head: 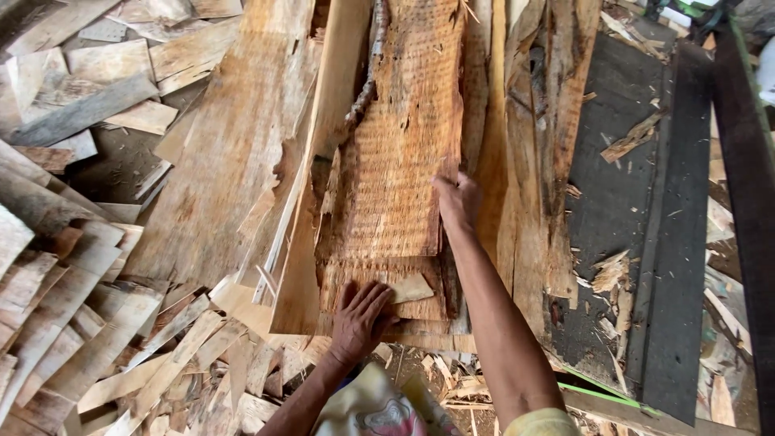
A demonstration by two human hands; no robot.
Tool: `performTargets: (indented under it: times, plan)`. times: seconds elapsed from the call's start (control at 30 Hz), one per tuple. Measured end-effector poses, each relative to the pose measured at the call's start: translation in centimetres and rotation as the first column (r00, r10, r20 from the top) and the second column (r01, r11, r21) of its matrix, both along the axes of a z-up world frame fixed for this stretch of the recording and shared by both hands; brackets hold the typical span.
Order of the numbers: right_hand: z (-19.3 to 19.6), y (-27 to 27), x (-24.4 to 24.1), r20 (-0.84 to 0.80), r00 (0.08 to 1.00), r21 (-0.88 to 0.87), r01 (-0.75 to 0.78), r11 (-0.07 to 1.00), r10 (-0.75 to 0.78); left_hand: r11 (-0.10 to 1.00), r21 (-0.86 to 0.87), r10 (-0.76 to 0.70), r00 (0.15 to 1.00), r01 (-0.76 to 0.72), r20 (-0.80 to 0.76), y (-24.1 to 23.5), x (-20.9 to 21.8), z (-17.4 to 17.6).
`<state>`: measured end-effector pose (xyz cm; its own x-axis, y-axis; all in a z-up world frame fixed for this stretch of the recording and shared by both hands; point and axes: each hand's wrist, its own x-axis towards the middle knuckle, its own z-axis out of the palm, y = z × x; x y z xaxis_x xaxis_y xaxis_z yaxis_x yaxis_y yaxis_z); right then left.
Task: Trim thin sheets of wood veneer using a manual lever-style cutter and sort them.
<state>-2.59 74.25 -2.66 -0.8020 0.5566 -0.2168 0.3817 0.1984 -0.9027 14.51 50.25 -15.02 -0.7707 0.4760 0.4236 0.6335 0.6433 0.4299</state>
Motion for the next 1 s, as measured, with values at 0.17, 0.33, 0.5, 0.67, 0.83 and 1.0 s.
performTargets:
  times: [0.17,0.33,0.5,0.67,0.83,1.0]
  plan:
    - [7.3,2.9,7.2,-0.106,0.994,0.212,0.008,0.977,0.015,1.0,0.024,0.002,0.999,-0.004,0.053,-0.2,0.9,-0.3]
    - [5.9,10.8,18.6,-0.458,0.887,0.089,0.118,0.989,-0.064,0.996,-0.069,0.068,0.989,-0.059,0.133,1.6,2.1,5.8]
    - [-5.1,22.4,33.5,-0.679,0.653,-0.272,0.2,0.941,-0.335,0.974,0.181,0.045,0.898,-0.136,0.437,8.3,9.2,6.4]
    - [-15.9,28.5,48.8,-0.546,0.739,-0.33,0.243,0.912,-0.395,0.9,0.428,-0.367,0.386,-0.082,0.846,20.0,19.7,5.3]
    - [-22.3,31.1,58.3,-0.16,0.844,-0.334,0.442,0.833,-0.512,0.934,0.354,-0.352,-0.037,0.045,0.935,28.2,26.0,-4.3]
    - [-23.5,32.7,60.8,-0.149,0.865,-0.35,0.407,0.844,-0.479,0.898,0.413,-0.439,-0.28,-0.149,0.854,32.0,28.2,-9.8]
